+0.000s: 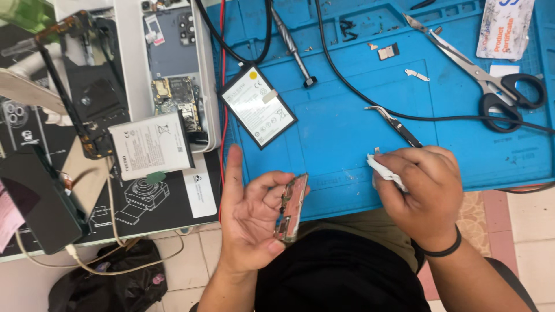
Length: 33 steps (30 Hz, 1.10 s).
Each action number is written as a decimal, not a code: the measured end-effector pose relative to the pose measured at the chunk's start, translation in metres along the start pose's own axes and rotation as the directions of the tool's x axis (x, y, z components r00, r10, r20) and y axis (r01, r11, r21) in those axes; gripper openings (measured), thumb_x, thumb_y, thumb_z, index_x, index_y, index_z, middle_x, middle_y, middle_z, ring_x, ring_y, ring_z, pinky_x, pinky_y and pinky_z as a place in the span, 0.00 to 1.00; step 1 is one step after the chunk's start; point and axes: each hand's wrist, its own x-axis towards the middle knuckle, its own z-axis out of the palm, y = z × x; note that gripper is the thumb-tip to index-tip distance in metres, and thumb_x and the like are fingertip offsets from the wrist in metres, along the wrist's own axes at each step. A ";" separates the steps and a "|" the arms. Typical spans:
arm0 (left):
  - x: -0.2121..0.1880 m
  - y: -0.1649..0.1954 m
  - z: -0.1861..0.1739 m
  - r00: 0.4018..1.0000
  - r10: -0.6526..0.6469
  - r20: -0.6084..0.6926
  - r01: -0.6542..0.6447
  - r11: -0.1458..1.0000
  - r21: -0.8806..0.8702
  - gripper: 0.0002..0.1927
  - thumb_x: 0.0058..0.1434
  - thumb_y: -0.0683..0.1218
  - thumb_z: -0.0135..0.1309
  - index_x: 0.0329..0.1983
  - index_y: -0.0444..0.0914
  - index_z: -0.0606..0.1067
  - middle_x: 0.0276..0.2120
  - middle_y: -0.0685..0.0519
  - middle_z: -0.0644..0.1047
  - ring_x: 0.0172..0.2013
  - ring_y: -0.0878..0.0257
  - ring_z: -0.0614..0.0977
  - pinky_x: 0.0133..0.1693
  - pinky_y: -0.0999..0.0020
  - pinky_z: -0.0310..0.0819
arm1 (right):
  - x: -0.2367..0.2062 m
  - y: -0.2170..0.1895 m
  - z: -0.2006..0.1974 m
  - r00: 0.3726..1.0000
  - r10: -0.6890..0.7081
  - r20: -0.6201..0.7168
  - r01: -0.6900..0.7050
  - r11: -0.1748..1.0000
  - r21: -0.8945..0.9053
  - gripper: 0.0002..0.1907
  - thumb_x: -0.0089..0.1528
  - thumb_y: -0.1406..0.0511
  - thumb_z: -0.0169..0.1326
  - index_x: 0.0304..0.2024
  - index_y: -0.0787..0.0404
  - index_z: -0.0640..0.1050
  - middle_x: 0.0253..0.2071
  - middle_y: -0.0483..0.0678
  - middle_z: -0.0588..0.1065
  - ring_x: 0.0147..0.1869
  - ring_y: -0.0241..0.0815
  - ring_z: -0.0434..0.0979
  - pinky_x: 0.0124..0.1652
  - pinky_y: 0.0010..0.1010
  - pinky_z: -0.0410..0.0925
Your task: The person pries open a disassembled smartphone on a blue repair mat, using a metal pry tool to lift the battery and internal board, then separates the mid-frame from the rear housing and wipes a removed component with a tissue before setting it on the mat.
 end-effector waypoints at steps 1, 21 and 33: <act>0.000 0.001 0.000 1.000 -0.013 -0.003 0.013 0.999 -0.049 0.68 0.56 0.43 0.71 0.83 0.42 0.31 0.62 0.35 0.70 0.65 0.42 0.75 0.70 0.42 0.68 | 0.000 0.000 0.000 1.000 0.004 0.001 -0.004 1.000 -0.001 0.12 0.58 0.72 0.66 0.44 0.57 0.82 0.43 0.43 0.78 0.42 0.43 0.75 0.46 0.33 0.66; 0.002 -0.003 0.005 0.993 -0.104 -0.058 0.089 0.974 -0.208 0.40 0.69 0.57 0.50 0.77 0.34 0.52 0.63 0.26 0.69 0.61 0.34 0.76 0.67 0.31 0.66 | -0.003 0.003 -0.002 1.000 0.012 0.022 -0.012 1.000 -0.002 0.12 0.60 0.70 0.66 0.46 0.56 0.82 0.41 0.42 0.79 0.43 0.42 0.75 0.48 0.32 0.66; 0.015 -0.013 0.029 0.996 0.072 -0.057 -0.016 0.746 0.666 0.39 0.52 0.46 0.75 0.62 0.35 0.66 0.60 0.40 0.73 0.60 0.49 0.80 0.63 0.52 0.78 | 0.010 0.000 -0.010 0.998 0.030 0.060 -0.031 0.999 0.019 0.13 0.56 0.70 0.66 0.44 0.57 0.82 0.42 0.44 0.78 0.44 0.46 0.75 0.49 0.37 0.66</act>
